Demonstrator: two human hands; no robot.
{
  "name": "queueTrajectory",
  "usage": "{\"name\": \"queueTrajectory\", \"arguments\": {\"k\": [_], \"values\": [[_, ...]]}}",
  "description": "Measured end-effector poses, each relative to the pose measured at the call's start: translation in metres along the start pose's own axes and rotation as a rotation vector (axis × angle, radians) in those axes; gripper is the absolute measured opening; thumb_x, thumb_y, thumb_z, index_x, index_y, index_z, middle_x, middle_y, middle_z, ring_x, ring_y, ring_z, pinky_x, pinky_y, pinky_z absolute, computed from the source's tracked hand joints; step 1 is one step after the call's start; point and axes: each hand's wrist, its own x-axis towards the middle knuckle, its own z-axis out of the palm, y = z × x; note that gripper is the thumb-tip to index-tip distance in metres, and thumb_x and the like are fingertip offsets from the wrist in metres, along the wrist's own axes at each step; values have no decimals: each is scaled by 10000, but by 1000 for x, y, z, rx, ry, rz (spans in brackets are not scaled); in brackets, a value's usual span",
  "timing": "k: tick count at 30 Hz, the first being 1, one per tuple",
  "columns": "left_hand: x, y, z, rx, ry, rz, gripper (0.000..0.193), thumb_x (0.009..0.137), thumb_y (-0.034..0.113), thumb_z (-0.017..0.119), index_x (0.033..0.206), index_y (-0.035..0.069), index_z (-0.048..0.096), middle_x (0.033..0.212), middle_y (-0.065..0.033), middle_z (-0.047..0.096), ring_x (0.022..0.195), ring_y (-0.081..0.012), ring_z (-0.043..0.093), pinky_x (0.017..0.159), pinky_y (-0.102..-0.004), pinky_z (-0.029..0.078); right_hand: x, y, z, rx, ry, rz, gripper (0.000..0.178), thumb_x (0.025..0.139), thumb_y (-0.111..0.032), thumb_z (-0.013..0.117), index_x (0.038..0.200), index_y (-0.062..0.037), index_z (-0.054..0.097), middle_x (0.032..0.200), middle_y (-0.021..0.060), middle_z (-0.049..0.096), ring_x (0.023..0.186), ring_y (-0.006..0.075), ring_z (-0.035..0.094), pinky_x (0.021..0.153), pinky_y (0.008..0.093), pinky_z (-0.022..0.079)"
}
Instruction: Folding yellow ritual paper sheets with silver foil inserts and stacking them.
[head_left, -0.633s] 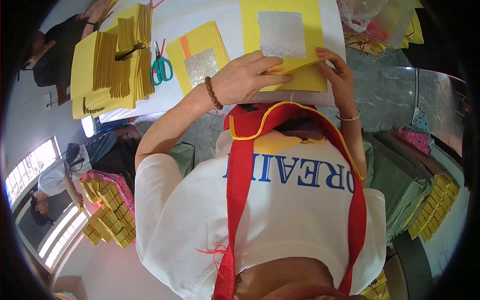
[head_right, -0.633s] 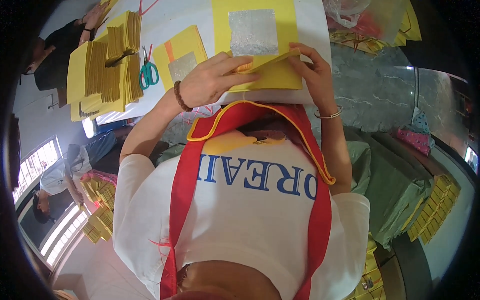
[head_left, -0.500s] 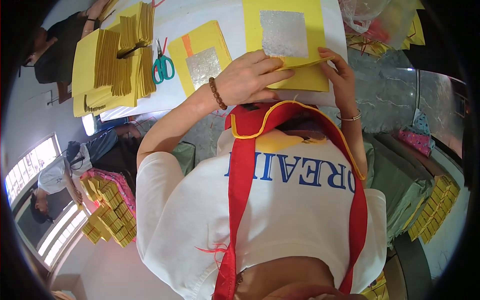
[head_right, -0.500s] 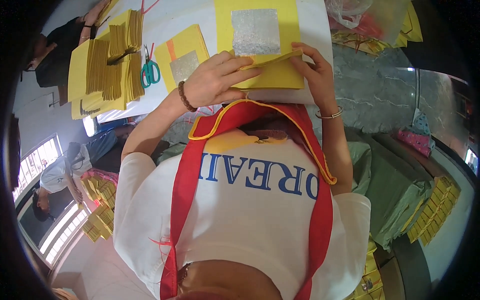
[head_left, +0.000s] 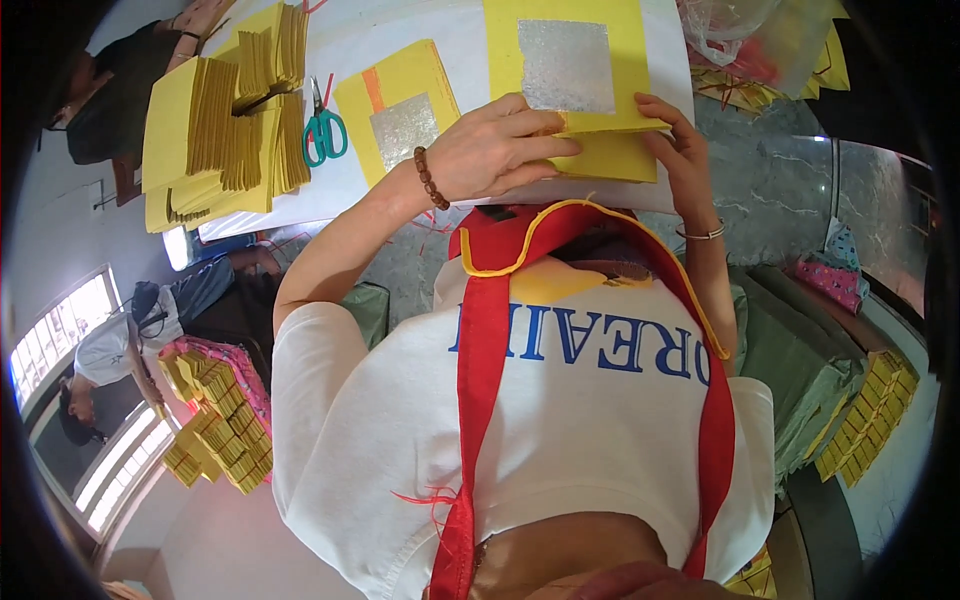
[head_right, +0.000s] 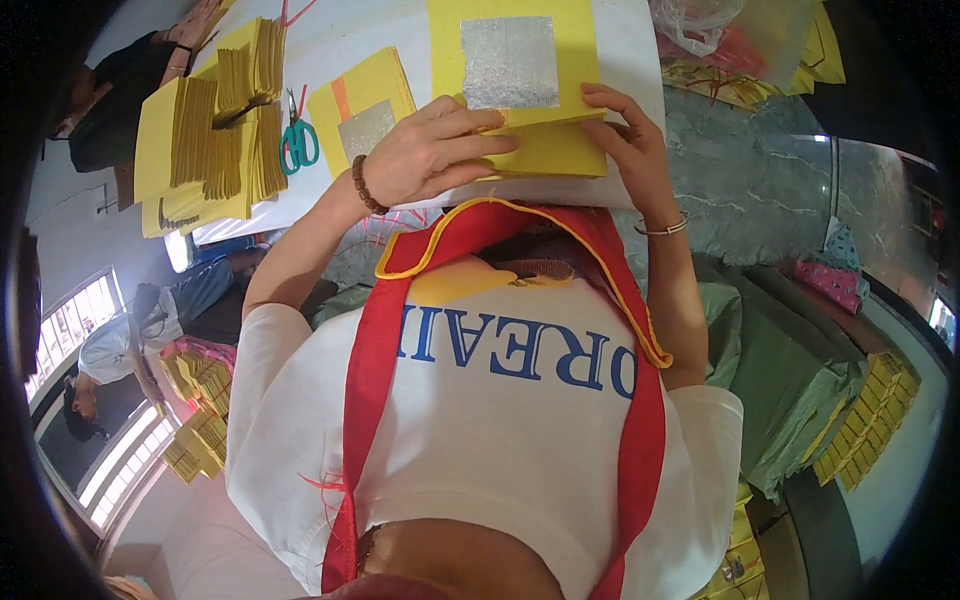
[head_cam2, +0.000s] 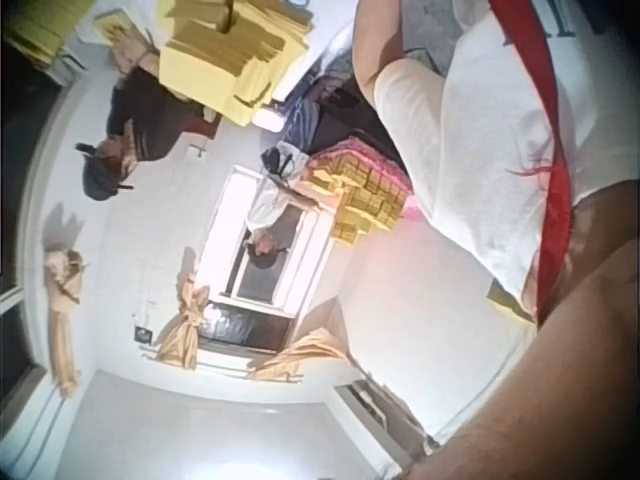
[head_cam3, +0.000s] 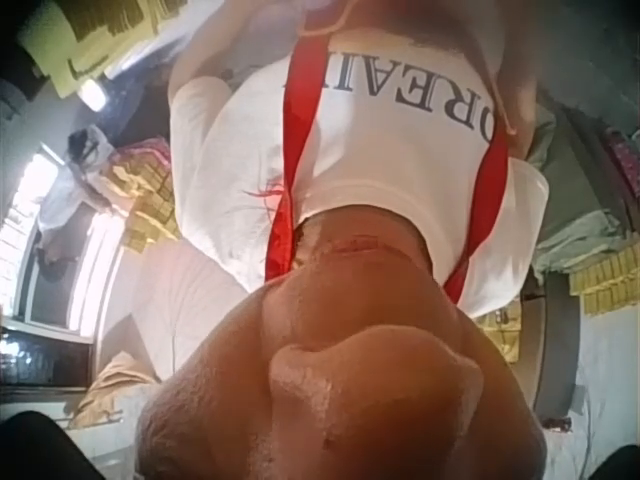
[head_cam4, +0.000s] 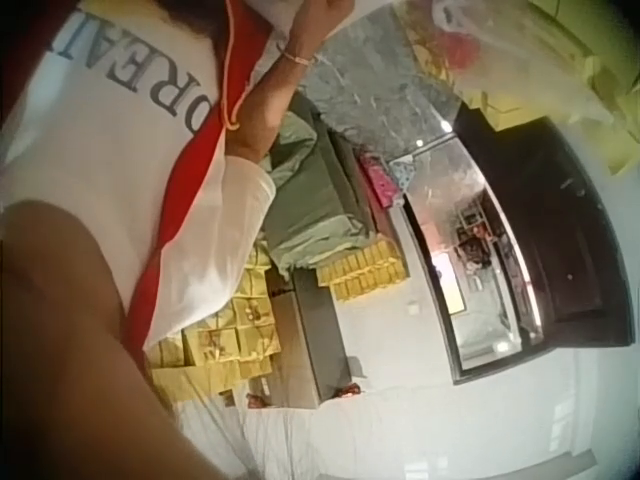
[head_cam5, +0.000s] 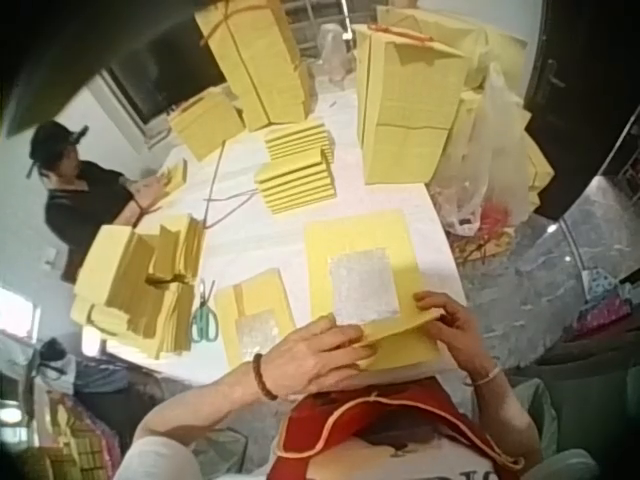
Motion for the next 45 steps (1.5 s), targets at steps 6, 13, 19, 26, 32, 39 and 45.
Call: {"name": "queueTrajectory", "arguments": {"k": [6,13,19,26,32,39,45], "values": [[2,-6,-5,-183,59,-135,211,816,142,606,1017,84,576,1132,-121,579,819,-265,585,701,-353,479,-6,9,-10,52,-43,7,287,849,-84,571,1134,-70,553,1278,54,492,1078,151,513,902,298,403],[2,1,-10,-287,94,-173,461,755,194,687,1159,70,503,1228,-124,526,1008,-272,554,799,-356,449,2,12,6,-124,76,-89,179,829,-47,604,1001,-58,559,1201,54,540,1052,144,527,863,282,433],[-19,-23,-4,-57,53,-238,729,597,75,719,1279,136,469,1337,-84,427,1162,-307,410,980,-403,307,3,15,5,-30,89,-68,172,830,-18,589,994,-56,556,1190,61,542,1054,142,519,856,265,439],[-18,-13,0,247,138,-171,574,618,-12,571,1168,151,582,1212,-84,539,1058,-296,498,905,-376,395,4,-7,0,-374,51,-204,300,752,-38,650,1038,-74,570,1212,79,542,1119,233,503,905,320,421],[-27,11,-3,225,103,-77,435,704,77,549,1135,116,595,1126,-112,578,987,-301,557,812,-372,475,-6,-34,4,-946,-155,-636,321,743,-168,657,1057,-128,605,1174,75,567,1110,275,508,927,376,357],[-14,16,-6,-313,184,-682,245,888,210,529,1054,47,606,688,-143,571,631,-274,566,562,-362,435,-3,-33,7,-778,-172,-173,246,796,-232,619,1008,-111,637,1002,68,640,984,245,578,812,342,393],[-2,-13,-1,-675,266,-907,293,891,251,538,1084,41,602,623,-57,554,486,-111,465,486,-287,402,18,-32,30,-293,194,5,354,804,-204,644,1117,-49,585,973,114,650,806,167,617,681,287,470]]}}
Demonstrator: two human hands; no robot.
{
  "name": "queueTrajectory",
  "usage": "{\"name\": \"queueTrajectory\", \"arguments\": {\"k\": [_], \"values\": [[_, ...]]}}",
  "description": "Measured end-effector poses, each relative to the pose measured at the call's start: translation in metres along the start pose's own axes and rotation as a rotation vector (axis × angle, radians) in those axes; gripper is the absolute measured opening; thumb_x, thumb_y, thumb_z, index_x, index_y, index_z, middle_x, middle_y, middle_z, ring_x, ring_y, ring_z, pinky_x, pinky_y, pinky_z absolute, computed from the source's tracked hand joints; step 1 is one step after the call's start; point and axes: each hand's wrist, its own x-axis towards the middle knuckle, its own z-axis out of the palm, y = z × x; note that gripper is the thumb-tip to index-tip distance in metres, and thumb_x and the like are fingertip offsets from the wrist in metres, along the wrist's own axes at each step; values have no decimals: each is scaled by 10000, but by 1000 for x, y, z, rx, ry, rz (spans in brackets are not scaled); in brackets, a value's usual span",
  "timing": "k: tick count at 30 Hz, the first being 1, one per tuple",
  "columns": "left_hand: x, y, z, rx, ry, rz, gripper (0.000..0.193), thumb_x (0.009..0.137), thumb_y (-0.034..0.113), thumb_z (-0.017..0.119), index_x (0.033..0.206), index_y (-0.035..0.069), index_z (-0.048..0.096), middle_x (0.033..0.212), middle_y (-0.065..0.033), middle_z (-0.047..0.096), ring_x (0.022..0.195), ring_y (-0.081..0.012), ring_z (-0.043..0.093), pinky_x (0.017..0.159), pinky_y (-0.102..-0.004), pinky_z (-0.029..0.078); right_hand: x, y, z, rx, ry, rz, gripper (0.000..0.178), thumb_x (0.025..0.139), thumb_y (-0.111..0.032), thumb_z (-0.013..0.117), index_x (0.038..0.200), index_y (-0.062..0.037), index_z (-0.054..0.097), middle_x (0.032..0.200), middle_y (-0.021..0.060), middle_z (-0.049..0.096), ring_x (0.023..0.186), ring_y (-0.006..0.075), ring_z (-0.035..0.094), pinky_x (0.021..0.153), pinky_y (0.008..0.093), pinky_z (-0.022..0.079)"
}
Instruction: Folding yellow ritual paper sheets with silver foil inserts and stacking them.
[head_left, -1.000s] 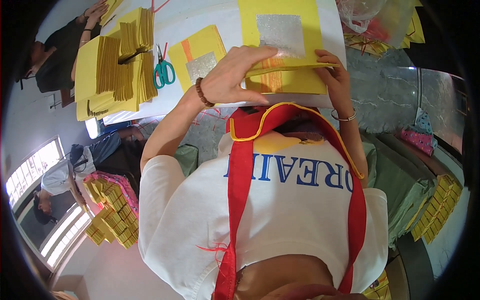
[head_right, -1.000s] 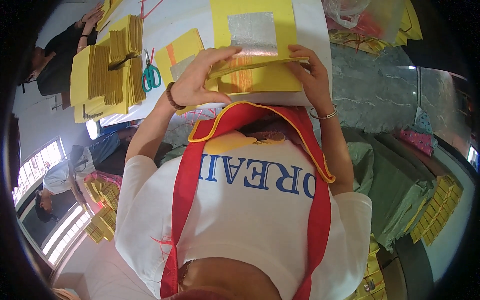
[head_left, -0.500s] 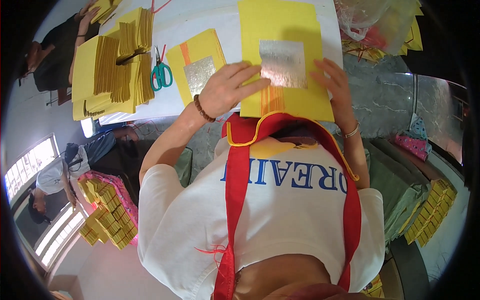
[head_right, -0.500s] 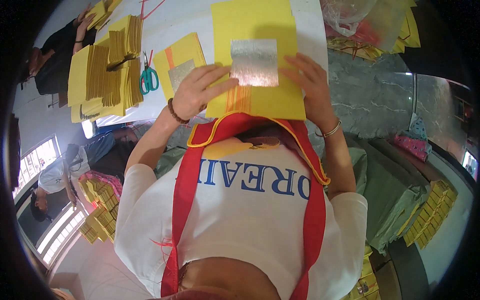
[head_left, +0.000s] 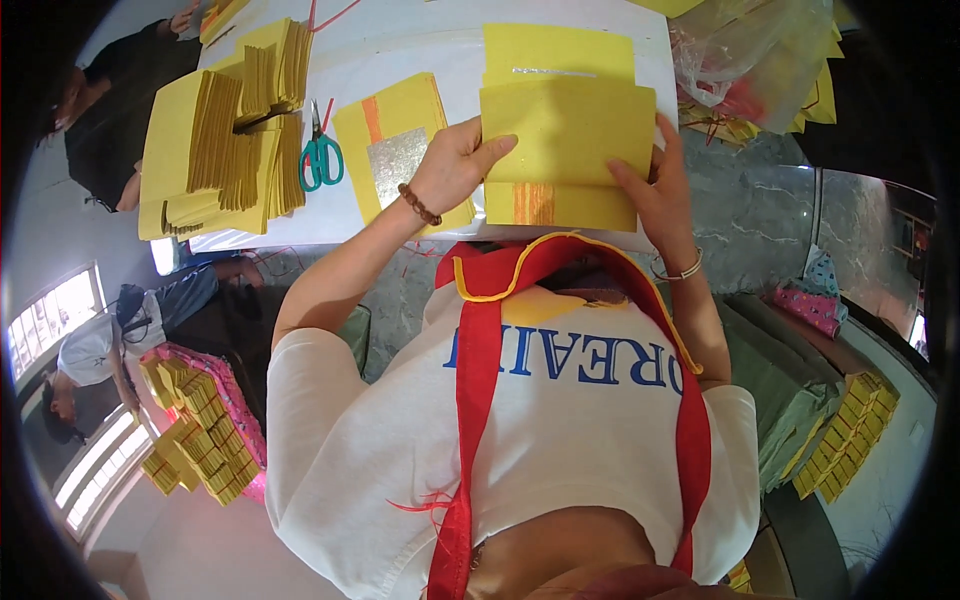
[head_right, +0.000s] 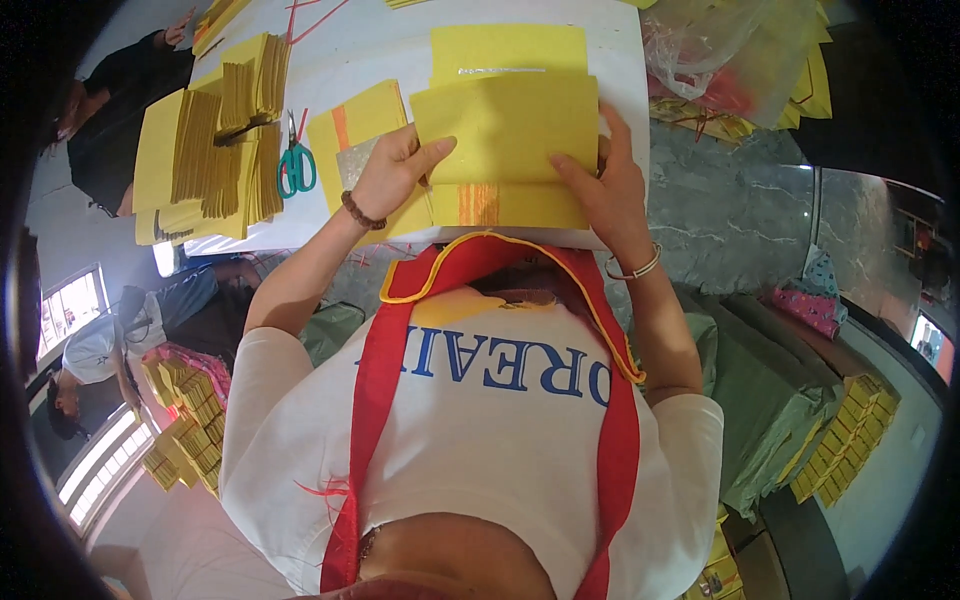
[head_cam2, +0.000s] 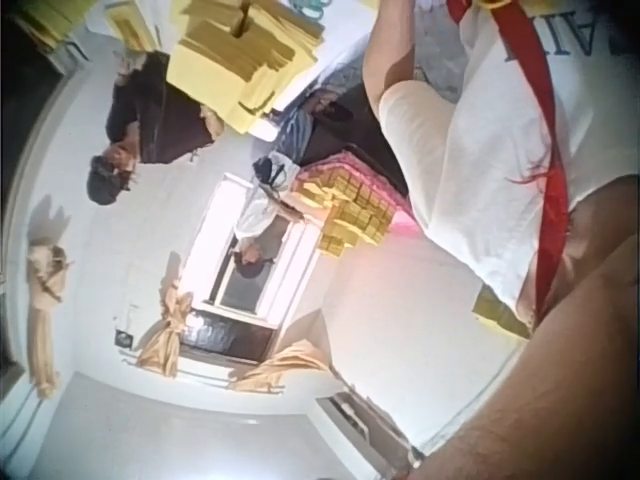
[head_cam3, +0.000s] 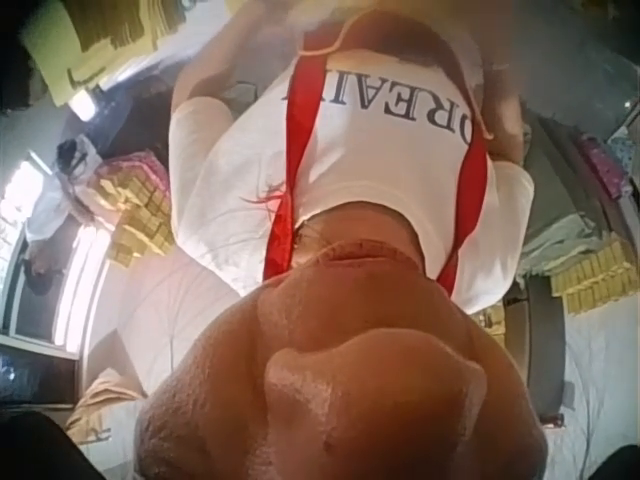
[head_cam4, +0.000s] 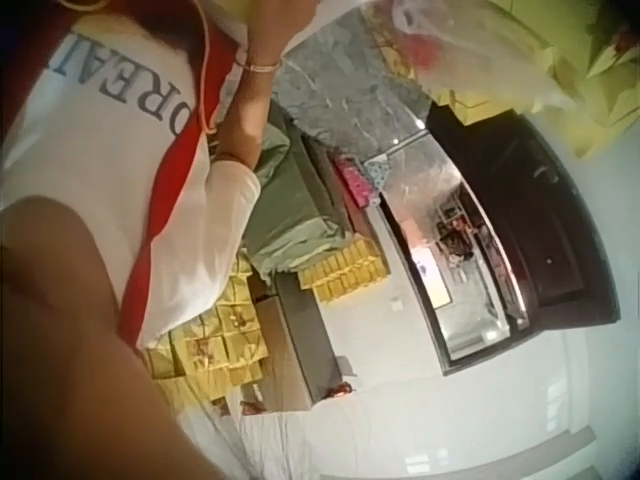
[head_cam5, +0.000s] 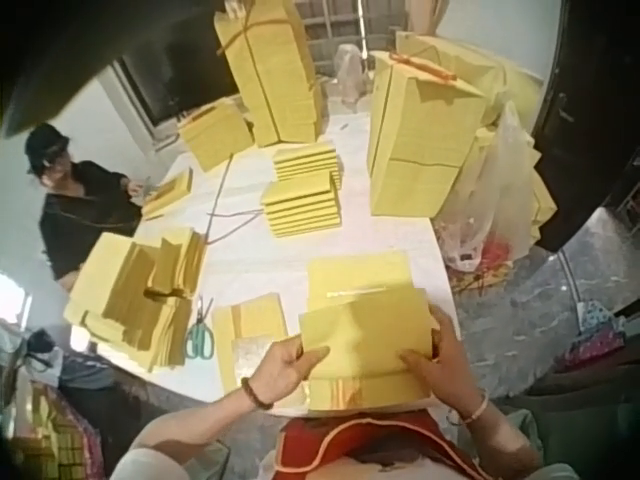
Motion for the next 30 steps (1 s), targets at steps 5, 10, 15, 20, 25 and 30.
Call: {"name": "queueTrajectory", "arguments": {"k": [5,10,15,20,25,30], "values": [[21,-2,-7,-136,-121,-173,275,886,217,545,1054,8,609,648,15,563,521,-61,460,489,-247,399,13,3,-2,-138,-55,-5,456,804,-170,641,1236,-73,529,1042,140,638,859,154,613,760,270,471],[27,-7,-4,-147,-74,-105,272,881,219,549,1017,-11,602,736,-26,609,577,-76,507,507,-251,420,17,2,5,-147,6,38,438,806,-154,631,1229,-87,540,1042,143,644,847,159,619,754,275,473],[31,-11,-3,-170,-56,-95,277,880,220,551,1038,-5,571,767,-46,619,604,-84,529,513,-253,432,19,4,12,-218,91,-39,417,805,-161,627,1210,-89,554,993,165,650,808,188,632,726,287,476],[29,-1,-3,-196,-32,-140,301,873,213,566,1071,-8,517,726,-40,596,601,-86,531,510,-248,436,22,3,13,-353,102,39,404,800,-219,617,1178,-81,573,922,192,647,769,266,639,685,325,474],[28,1,-15,-164,81,-182,306,849,216,602,1056,8,517,778,-45,585,665,-117,543,579,-264,438,23,0,13,-425,126,-29,386,793,-218,607,1154,-82,583,935,203,638,815,337,620,716,390,474],[23,11,-12,410,295,463,368,787,224,644,1082,34,531,988,-88,577,914,-237,522,798,-381,404,25,0,16,-420,131,3,380,791,-220,602,1146,-85,585,939,201,636,843,352,612,737,408,472]]}}
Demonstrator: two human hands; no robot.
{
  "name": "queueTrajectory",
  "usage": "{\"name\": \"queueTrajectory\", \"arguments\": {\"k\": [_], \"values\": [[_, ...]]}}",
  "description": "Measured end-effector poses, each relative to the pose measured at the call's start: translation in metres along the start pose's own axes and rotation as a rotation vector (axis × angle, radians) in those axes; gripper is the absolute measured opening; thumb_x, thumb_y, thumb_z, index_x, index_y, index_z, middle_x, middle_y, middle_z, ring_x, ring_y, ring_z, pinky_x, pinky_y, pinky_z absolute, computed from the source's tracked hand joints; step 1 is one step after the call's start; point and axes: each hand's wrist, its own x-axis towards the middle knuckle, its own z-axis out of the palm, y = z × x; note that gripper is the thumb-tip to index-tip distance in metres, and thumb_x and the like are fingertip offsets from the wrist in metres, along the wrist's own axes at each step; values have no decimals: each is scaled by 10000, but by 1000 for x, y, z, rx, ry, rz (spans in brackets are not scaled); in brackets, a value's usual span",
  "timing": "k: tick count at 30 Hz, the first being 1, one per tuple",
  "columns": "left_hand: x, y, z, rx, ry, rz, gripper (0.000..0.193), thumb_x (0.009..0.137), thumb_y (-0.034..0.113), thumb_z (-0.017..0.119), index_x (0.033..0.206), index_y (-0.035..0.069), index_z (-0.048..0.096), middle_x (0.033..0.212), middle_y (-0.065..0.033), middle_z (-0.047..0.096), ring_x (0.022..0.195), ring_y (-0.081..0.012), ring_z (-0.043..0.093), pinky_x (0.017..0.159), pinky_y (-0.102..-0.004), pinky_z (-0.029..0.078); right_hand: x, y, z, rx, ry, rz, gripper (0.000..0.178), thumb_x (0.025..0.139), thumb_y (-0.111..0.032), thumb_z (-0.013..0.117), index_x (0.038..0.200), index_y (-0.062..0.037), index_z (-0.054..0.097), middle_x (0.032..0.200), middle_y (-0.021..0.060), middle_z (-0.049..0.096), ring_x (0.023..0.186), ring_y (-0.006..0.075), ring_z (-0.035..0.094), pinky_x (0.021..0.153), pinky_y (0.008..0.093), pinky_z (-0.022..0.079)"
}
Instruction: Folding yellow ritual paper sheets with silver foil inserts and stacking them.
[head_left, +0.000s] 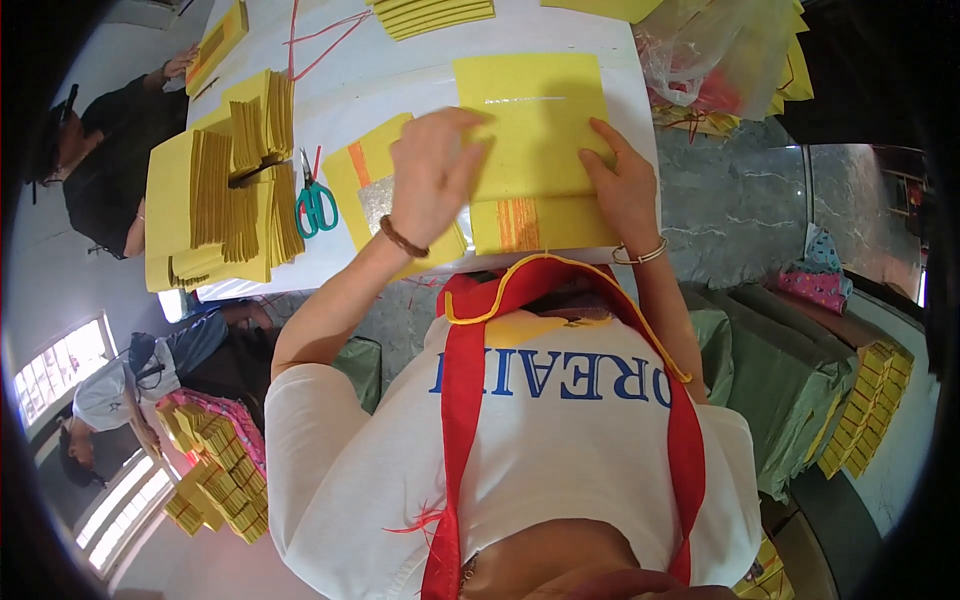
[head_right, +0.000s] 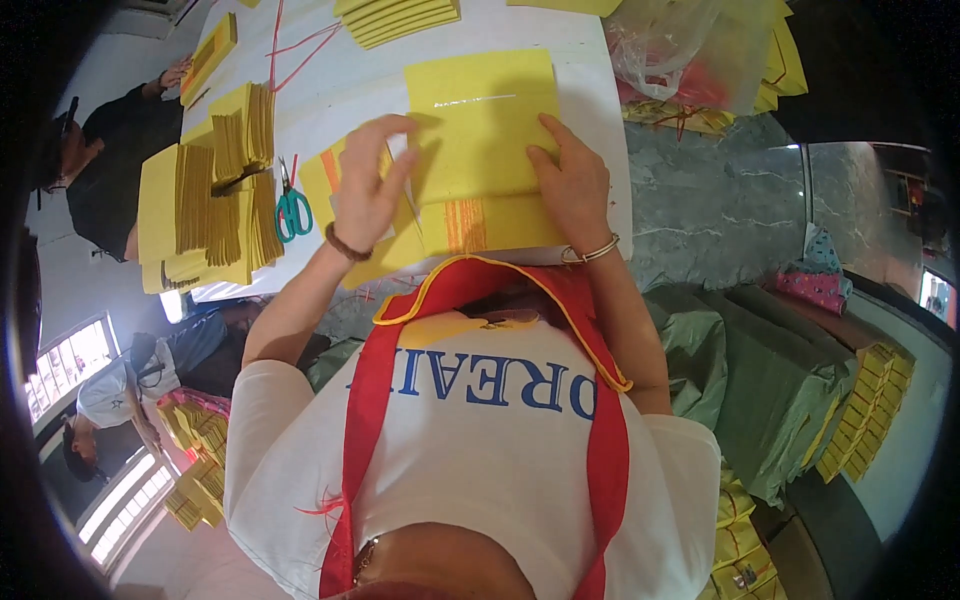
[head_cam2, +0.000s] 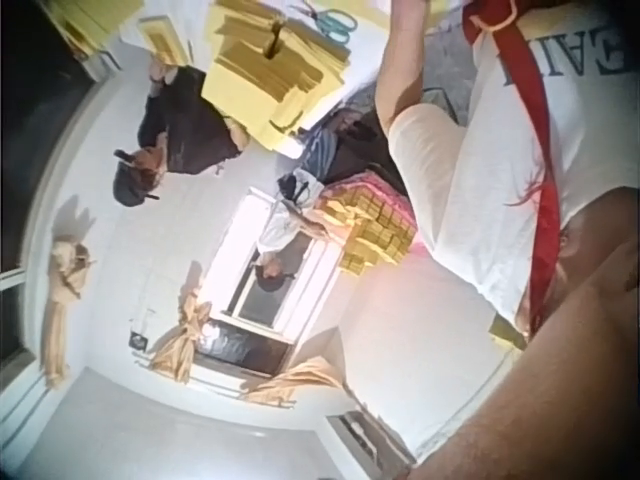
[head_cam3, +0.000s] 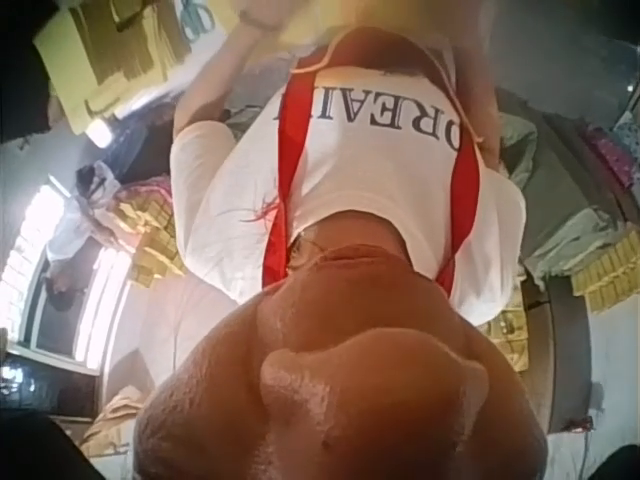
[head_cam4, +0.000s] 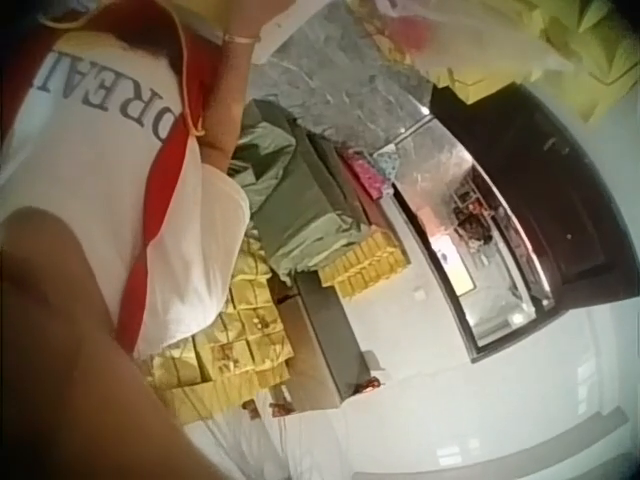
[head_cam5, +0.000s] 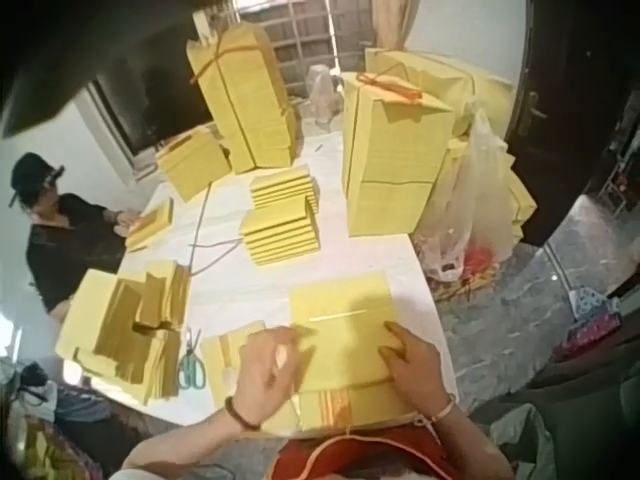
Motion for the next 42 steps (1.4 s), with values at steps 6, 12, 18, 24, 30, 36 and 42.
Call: {"name": "queueTrajectory", "arguments": {"k": [6,12,18,24,30,36,42], "values": [[-10,48,21,376,-344,421,571,759,345,642,1237,78,479,1311,-115,427,1219,-296,367,987,-449,286,1,4,-1,29,-12,37,380,784,-219,607,1143,-95,591,920,206,637,829,356,614,732,401,474],[-15,35,32,409,-405,400,710,729,442,639,1277,41,430,1347,-122,394,1244,-290,342,1001,-446,273,2,3,0,24,-10,20,380,782,-210,608,1145,-97,593,925,206,638,830,352,617,734,389,476],[-13,29,33,375,-448,376,753,717,467,639,1289,32,412,1353,-133,380,1240,-302,336,1001,-454,270,2,8,3,156,9,41,358,784,-192,610,1118,-67,594,954,199,639,854,329,623,742,375,475],[-18,24,38,397,-453,374,771,710,498,629,1292,41,412,1366,-141,357,1249,-305,324,1002,-467,262,-10,-10,-8,97,26,93,466,805,-244,615,1229,-84,506,1196,138,554,1046,276,557,845,369,428],[-21,23,40,422,-428,408,633,788,462,560,1249,42,453,1320,-135,405,1237,-299,334,1003,-478,243,-36,-11,3,-611,-8,-588,573,849,-471,515,1318,-154,429,1352,63,428,1242,215,414,1005,614,154],[-18,23,40,472,-425,412,520,825,388,533,1200,31,483,1287,-133,427,1232,-294,337,1004,-472,234,-40,0,13,-721,-176,-475,716,845,-626,354,1360,-129,363,1414,34,346,1325,204,287,987,676,60],[-17,20,38,398,-466,389,540,825,347,549,1245,31,424,1327,-155,381,1253,-319,315,1010,-478,225,-38,0,13,-660,-183,-432,711,860,-602,356,1368,-105,339,1423,57,328,1337,219,263,977,686,60]]}}
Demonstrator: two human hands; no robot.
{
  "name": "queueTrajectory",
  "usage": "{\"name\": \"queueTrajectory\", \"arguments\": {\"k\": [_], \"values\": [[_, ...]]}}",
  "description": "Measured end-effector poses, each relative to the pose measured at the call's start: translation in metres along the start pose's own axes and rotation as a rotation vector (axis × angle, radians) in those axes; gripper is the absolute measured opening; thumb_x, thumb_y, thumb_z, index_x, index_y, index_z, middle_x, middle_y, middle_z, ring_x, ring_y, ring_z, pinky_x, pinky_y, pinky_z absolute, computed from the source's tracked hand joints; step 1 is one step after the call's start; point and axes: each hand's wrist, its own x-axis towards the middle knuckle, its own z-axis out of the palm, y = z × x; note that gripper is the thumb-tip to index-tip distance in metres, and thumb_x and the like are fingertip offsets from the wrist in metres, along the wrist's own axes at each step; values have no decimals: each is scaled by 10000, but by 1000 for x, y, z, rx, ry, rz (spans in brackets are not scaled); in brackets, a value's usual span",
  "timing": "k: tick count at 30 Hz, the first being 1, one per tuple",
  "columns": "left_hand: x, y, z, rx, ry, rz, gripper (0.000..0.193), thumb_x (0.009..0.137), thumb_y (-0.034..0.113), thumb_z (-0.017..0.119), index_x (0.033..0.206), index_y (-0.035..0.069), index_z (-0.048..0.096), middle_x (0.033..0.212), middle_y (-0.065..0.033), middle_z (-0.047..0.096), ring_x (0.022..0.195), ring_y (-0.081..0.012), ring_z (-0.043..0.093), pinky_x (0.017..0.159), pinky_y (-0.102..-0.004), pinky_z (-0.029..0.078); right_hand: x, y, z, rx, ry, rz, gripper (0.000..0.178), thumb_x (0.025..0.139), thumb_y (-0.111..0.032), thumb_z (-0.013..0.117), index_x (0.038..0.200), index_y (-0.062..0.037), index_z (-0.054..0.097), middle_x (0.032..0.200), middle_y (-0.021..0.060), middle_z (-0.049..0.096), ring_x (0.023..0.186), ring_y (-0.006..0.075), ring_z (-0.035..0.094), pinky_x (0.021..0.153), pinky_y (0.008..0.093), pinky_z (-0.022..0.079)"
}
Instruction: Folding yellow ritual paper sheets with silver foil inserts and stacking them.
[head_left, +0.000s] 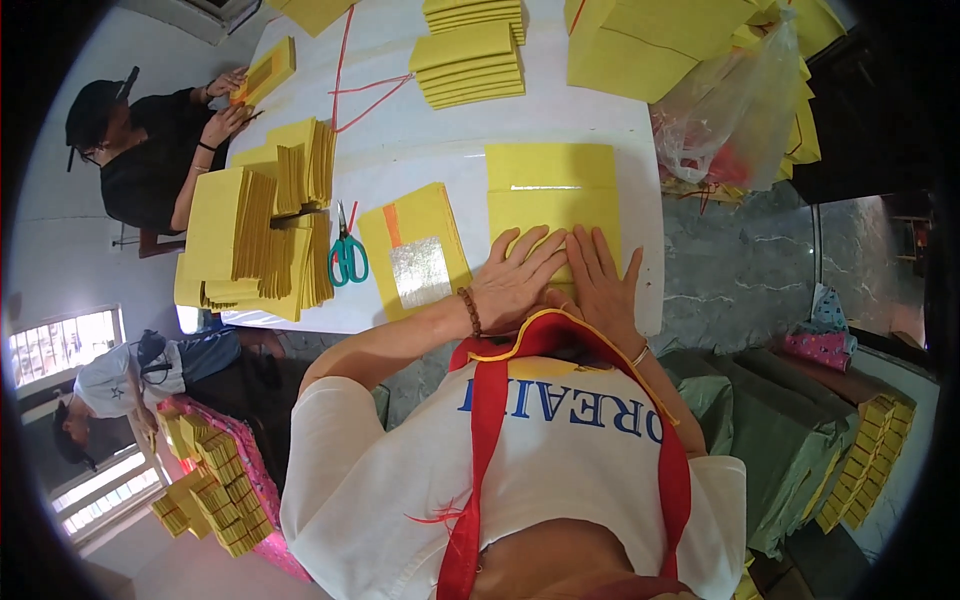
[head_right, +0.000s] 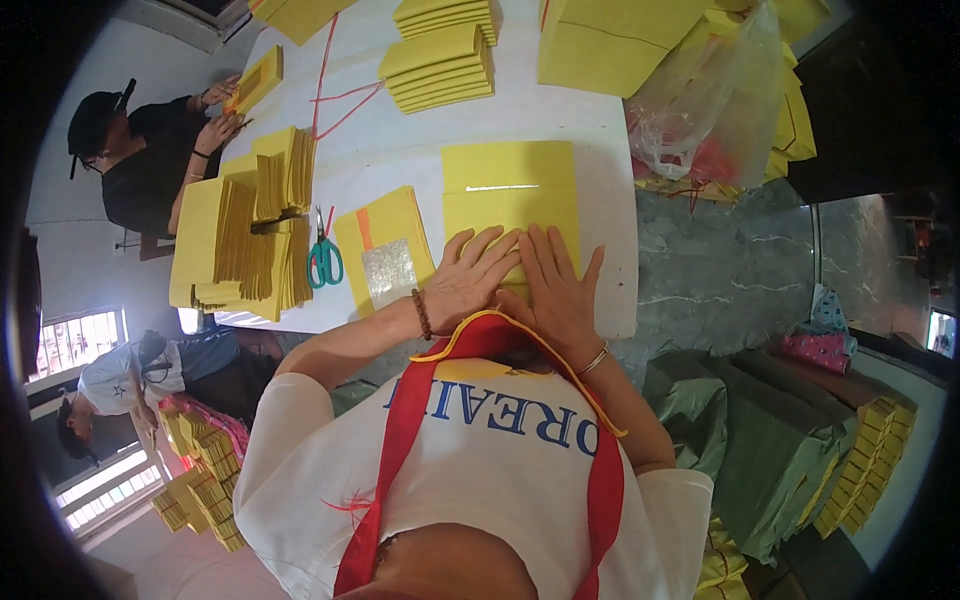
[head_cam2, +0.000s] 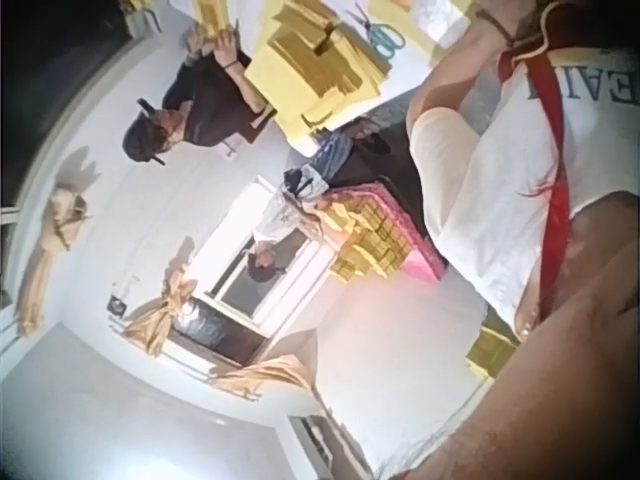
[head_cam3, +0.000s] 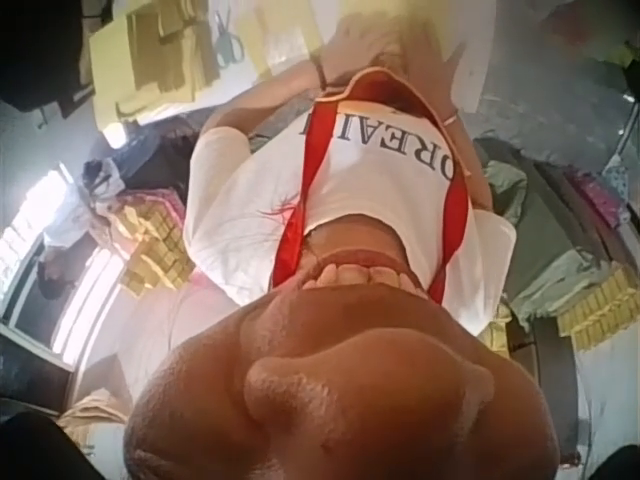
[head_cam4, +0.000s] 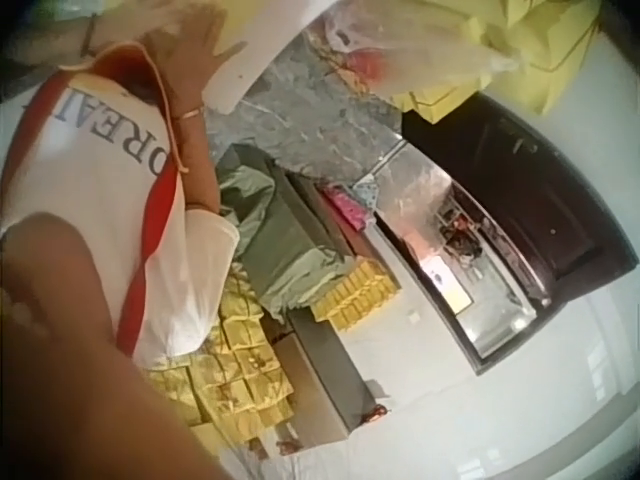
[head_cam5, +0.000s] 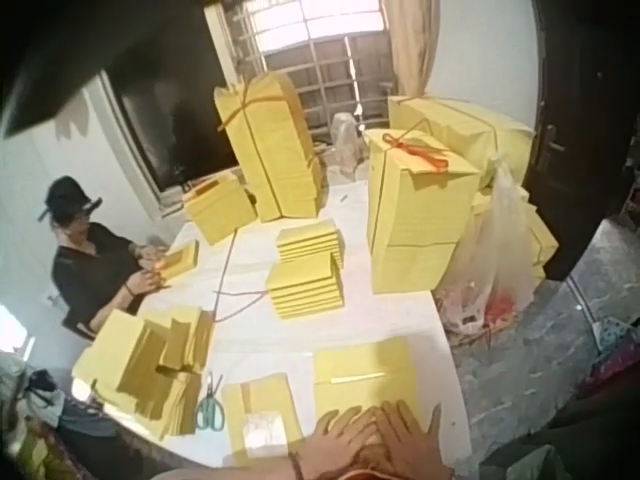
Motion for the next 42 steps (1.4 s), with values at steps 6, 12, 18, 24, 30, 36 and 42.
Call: {"name": "queueTrajectory", "arguments": {"k": [6,12,18,24,30,36,42], "values": [[-1,2,-5,-209,7,-18,518,768,174,610,1234,56,417,1346,-170,347,1265,-348,295,1009,-492,224,-3,-1,-3,-18,11,-24,700,877,-566,361,1361,-62,337,1430,85,310,1347,251,235,976,687,65],[0,-4,-7,-66,20,89,424,759,180,609,1150,65,491,1298,-161,393,1206,-342,351,949,-462,292,-5,-7,-7,1,-4,-10,701,877,-561,368,1353,-47,347,1435,94,297,1346,256,228,986,681,39],[2,-21,-22,-52,40,134,543,800,337,580,1271,105,439,1341,-168,360,1232,-346,322,977,-484,274,-4,-7,-9,-25,-2,-33,702,874,-559,380,1343,-38,355,1431,99,298,1346,264,223,1004,660,19],[-5,-32,-3,39,58,164,607,836,421,546,1335,112,389,1377,-165,330,1247,-350,315,993,-493,267,-2,-5,-9,8,-37,-34,684,881,-528,390,1350,-33,343,1442,99,282,1352,271,207,1037,613,-1],[10,-22,-6,262,6,265,534,744,319,601,1148,-20,519,1172,-256,501,1025,-352,505,771,-411,441,-2,-7,-13,6,-101,-3,652,895,-484,394,1369,-43,317,1454,99,262,1361,268,189,1040,598,-35],[23,-9,-5,237,-32,254,400,702,243,591,980,-42,551,942,-271,570,820,-337,555,612,-368,450,1,-1,-24,389,-171,86,562,914,-341,449,1369,-37,321,1453,91,278,1371,253,169,1070,534,-15],[32,-19,10,177,7,203,298,711,160,586,961,2,555,766,-208,609,741,-313,607,571,-360,455,16,14,-52,1003,-269,292,488,930,-232,447,1354,-13,346,1409,71,366,1319,205,298,1089,361,163]]}}
